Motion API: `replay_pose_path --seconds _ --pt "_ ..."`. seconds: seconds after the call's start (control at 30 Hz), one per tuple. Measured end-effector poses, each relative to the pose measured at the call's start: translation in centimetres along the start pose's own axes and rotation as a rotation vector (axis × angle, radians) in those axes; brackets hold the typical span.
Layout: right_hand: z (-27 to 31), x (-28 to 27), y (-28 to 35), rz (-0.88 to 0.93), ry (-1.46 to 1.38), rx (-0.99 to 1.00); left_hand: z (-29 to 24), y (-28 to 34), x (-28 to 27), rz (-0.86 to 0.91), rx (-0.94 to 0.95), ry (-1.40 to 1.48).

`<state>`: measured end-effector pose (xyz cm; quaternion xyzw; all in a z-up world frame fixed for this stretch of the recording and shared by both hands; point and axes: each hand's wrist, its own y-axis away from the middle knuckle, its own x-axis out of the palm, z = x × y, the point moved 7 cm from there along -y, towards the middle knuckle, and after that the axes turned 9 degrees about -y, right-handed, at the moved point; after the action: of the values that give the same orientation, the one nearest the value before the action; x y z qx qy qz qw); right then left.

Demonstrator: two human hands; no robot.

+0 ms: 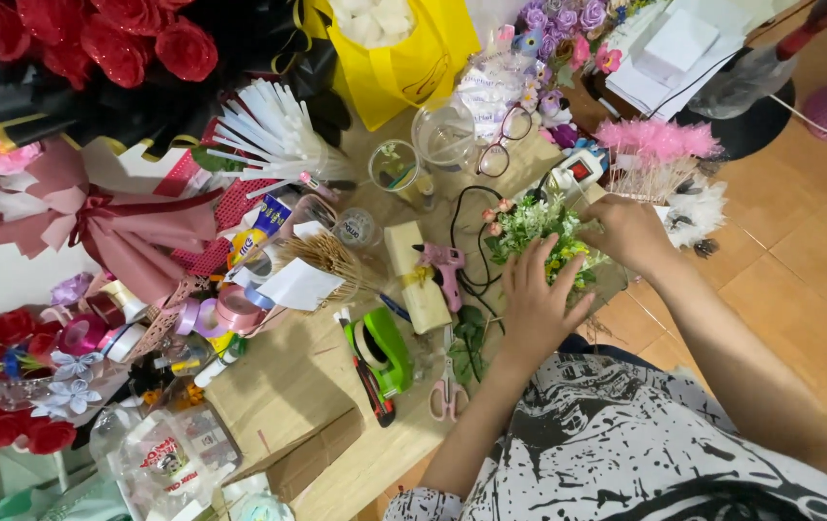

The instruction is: The person arranges artificial flowers into a small bouquet, adding white, blue, and yellow blooms along with green leaves. They adjust the arrangement repeatedly and use a hot glue gun to secure the flowers in place.

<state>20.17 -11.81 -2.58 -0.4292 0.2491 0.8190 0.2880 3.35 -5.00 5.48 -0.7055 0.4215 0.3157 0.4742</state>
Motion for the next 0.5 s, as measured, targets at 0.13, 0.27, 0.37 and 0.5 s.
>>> replay_pose_path --seconds 0.13,0.27,0.37,0.5 --pt "-1.4 1.0 0.2 -0.027 -0.118 0.017 0.4 0.0 0.9 0.084 -0.039 -0.045" --pt "-1.6 -0.2 1.5 -0.140 -0.219 0.029 1.0 0.0 1.5 0.093 -0.069 -0.056" --pt "-2.4 -0.3 2.0 -0.219 -0.238 0.008 1.3 0.0 1.9 0.079 -0.078 -0.092" --pt "-3.0 -1.0 2.8 -0.328 -0.340 -0.036 1.3 -0.3 1.4 0.065 -0.109 -0.090"
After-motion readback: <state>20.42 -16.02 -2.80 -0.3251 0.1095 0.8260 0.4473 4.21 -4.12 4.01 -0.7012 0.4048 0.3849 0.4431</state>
